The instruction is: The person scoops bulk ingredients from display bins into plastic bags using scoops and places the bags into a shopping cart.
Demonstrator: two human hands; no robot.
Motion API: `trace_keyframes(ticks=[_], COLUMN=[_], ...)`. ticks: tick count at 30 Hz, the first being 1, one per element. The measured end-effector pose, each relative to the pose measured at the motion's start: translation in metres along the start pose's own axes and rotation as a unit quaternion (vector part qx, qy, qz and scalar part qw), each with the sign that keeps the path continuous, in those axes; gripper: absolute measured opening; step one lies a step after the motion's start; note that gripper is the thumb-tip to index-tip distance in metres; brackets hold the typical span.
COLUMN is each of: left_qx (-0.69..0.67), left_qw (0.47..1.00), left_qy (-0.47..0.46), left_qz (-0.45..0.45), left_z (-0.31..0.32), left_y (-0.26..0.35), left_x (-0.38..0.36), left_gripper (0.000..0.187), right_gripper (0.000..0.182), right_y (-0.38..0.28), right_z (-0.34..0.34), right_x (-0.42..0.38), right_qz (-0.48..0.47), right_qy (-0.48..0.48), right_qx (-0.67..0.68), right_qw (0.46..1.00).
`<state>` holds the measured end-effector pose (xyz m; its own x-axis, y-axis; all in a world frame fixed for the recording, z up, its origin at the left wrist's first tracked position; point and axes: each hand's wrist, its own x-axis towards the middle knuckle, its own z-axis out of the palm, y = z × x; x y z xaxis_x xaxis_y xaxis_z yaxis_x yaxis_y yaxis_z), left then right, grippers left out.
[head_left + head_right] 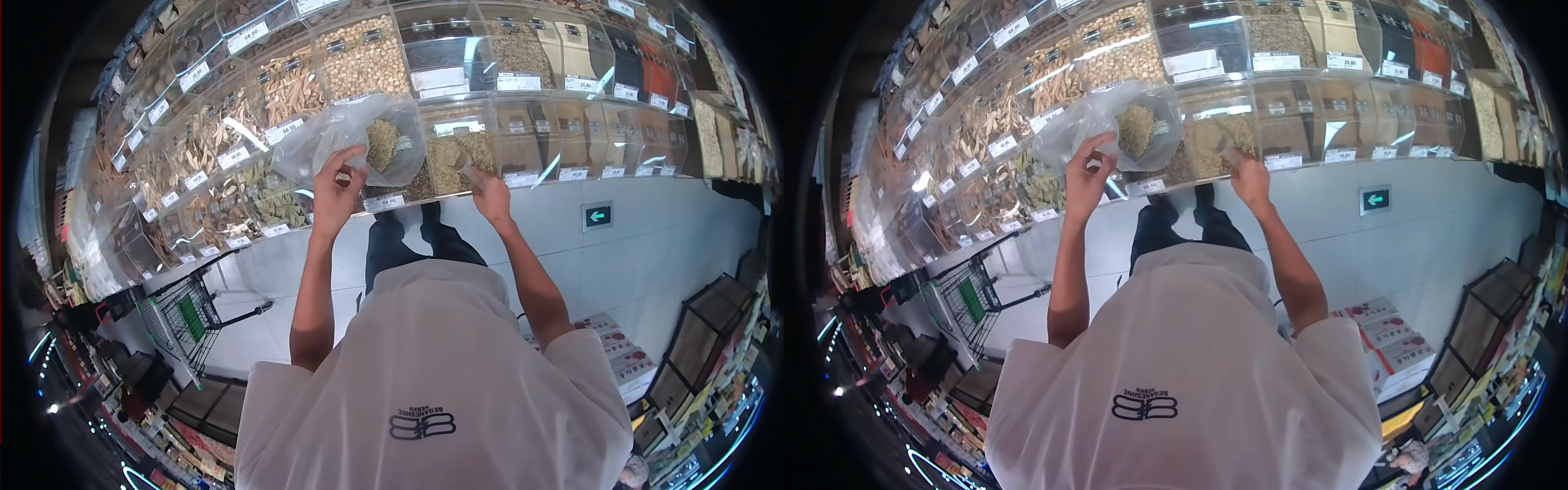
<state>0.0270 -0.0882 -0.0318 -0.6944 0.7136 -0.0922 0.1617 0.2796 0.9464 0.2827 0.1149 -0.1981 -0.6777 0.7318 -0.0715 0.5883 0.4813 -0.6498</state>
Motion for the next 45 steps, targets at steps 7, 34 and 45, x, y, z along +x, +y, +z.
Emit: trace_keyframes(ticks=[7,34,45], left_qx=[0.005,0.003,0.007], left_qw=[1.000,1.000,1.000], left_qy=[0.013,-0.001,0.014], left_qz=[0.007,0.009,0.012], left_z=[0.002,0.005,0.007], left_y=[0.006,0.007,0.010], left_x=[0.000,0.001,0.001], left_gripper=[0.035,0.033,0.034], right_gripper=[0.046,0.047,0.045], right_y=[0.034,-0.024,-0.171], right_z=[-0.006,-0.106,-0.058], right_x=[0.007,-0.042,0.026], right_qz=[0.067,0.023,-0.236], right_qy=[-0.055,-0.044,-0.021], right_qx=[0.149,0.262,-0.182], right_qw=[0.985,0.964,0.954])
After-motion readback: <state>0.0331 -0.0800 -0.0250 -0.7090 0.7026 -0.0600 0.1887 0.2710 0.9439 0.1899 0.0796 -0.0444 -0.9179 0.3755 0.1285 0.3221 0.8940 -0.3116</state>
